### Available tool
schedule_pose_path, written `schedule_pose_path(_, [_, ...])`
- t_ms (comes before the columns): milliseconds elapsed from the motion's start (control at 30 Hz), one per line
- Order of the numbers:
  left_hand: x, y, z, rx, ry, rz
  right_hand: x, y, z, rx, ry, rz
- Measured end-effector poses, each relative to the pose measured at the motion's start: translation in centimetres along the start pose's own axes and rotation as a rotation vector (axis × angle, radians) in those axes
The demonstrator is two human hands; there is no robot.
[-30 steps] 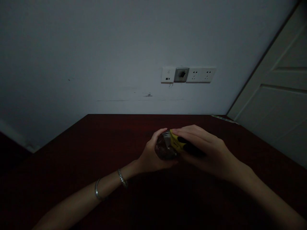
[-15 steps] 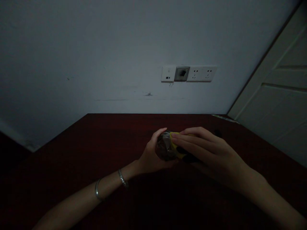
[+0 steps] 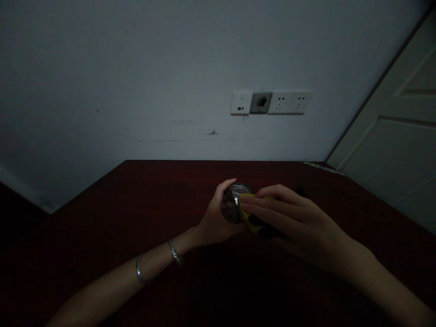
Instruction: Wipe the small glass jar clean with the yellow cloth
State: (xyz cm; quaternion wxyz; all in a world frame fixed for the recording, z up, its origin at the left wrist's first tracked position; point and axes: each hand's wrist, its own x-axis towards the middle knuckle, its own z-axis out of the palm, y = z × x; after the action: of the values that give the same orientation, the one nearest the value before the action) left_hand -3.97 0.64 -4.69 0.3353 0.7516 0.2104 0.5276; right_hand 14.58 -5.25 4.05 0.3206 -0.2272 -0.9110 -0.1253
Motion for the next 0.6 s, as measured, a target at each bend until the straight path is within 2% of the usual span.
schedule_pose_path(133, [-0.1,-0.14,-0.08,0.021,-0.004,0.002,0.21,-0.21,0.1,0.042,-0.016,-0.05])
schedule_pose_path(333, [-0.23,0.13,0.16,0.014,-0.017,0.03,-0.4,0.12,-0.27,-0.04,-0.031,0.034])
schedule_pose_path(600, [-0.25,-0.04,0.03,0.092,-0.051,0.048,0.18,-0.32,-0.22,0.048,-0.068,-0.027])
